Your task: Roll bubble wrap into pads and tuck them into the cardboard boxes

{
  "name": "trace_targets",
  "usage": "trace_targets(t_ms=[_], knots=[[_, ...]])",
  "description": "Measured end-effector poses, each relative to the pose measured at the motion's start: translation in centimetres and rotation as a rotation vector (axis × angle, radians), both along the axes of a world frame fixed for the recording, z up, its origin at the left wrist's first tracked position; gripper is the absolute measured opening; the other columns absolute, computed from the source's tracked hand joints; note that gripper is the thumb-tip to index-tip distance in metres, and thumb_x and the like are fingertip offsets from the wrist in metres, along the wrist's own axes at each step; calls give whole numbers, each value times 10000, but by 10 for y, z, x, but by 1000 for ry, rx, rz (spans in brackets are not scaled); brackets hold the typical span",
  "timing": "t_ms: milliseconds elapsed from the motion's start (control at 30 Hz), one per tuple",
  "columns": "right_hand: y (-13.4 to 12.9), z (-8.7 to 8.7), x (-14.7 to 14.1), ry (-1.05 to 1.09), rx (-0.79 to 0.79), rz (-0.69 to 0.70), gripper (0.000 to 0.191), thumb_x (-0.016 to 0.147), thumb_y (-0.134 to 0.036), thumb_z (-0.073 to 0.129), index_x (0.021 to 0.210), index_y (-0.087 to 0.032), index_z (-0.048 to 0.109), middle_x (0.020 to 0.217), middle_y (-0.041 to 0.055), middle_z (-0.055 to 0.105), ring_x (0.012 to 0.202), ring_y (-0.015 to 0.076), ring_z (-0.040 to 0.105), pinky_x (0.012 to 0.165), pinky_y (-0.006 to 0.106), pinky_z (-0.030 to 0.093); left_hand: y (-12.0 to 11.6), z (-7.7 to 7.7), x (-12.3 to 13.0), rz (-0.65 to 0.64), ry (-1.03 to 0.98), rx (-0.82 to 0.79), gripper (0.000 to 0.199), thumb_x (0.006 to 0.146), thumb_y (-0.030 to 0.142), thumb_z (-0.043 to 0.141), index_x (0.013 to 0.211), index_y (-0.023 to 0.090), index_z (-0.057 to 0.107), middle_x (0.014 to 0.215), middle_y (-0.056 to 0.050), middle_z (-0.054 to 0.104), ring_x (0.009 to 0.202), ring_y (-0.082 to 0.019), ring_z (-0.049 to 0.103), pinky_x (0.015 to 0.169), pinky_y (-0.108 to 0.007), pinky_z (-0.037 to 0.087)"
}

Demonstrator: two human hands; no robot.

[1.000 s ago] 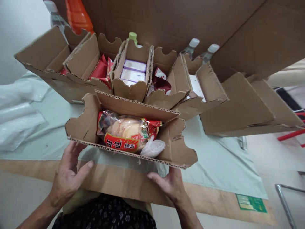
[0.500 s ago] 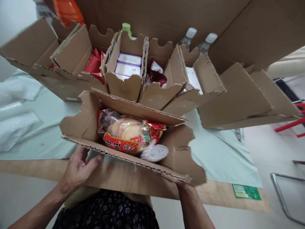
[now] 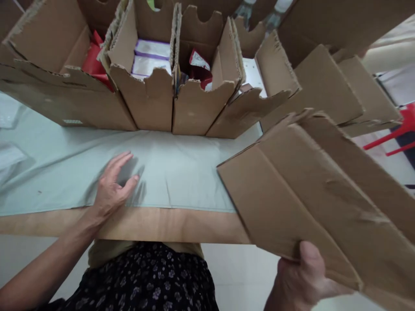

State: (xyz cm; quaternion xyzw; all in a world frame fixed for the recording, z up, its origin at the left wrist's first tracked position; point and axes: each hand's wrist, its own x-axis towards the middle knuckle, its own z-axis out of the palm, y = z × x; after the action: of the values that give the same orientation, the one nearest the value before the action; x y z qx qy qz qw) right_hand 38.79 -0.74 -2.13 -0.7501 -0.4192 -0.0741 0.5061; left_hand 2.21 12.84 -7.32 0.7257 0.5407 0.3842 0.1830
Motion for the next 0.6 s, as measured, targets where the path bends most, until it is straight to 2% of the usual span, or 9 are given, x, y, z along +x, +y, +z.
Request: trace_targets(t_ms=[33,133,200,267,500,533,600], knots=[[8,-1,3,-42,80,-43,609,930,-534,563,1508,-349,521,1509,67,566,1466,476,470,1092,709,497,1,-5,-1,20,12,28,468,900,245,619,1367,211,626,1409,-129,659,1324,-310,620,1163,-560,473],[30,-13,19,-112,207,-26,627,935,-466,650,1519,-290,508,1557,91,526,1513,450,425,1244,622,368,2,-12,1,13,40,85,389,878,231,641,1265,215,676,1366,-127,679,1283,-313,639,1135,-559,490],[42,-24,28,-119,275,-10,723,884,-431,737,1533,-242,480,1574,123,503,1524,442,410,1283,608,312,1,-12,3,-6,51,98,328,876,228,646,1199,215,700,1337,-130,690,1267,-316,648,1118,-554,500],[51,-33,32,-118,304,-19,827,843,-442,774,1558,-226,418,1597,150,469,1517,422,429,1283,622,319,0,-10,3,-18,51,102,284,887,223,637,1161,211,711,1319,-135,694,1256,-317,651,1097,-548,513],[70,-41,34,-132,193,-168,930,933,-519,601,1640,-199,88,1661,200,300,1562,350,371,1292,634,285,2,-9,1,-77,54,135,234,908,197,639,1130,202,710,1292,-150,694,1235,-324,654,1057,-543,531],[75,-42,37,-118,179,-168,959,942,-536,578,1644,-196,20,1665,211,265,1578,352,336,1291,633,285,2,-9,1,-83,52,134,233,906,197,640,1127,204,711,1291,-148,694,1231,-324,656,1056,-544,532],[87,-44,44,-57,17,-60,943,1000,-572,445,1631,-203,-151,1690,229,127,1628,360,192,1287,643,277,2,-10,1,-88,45,133,235,902,198,640,1125,209,712,1287,-143,696,1227,-324,656,1051,-543,534]])
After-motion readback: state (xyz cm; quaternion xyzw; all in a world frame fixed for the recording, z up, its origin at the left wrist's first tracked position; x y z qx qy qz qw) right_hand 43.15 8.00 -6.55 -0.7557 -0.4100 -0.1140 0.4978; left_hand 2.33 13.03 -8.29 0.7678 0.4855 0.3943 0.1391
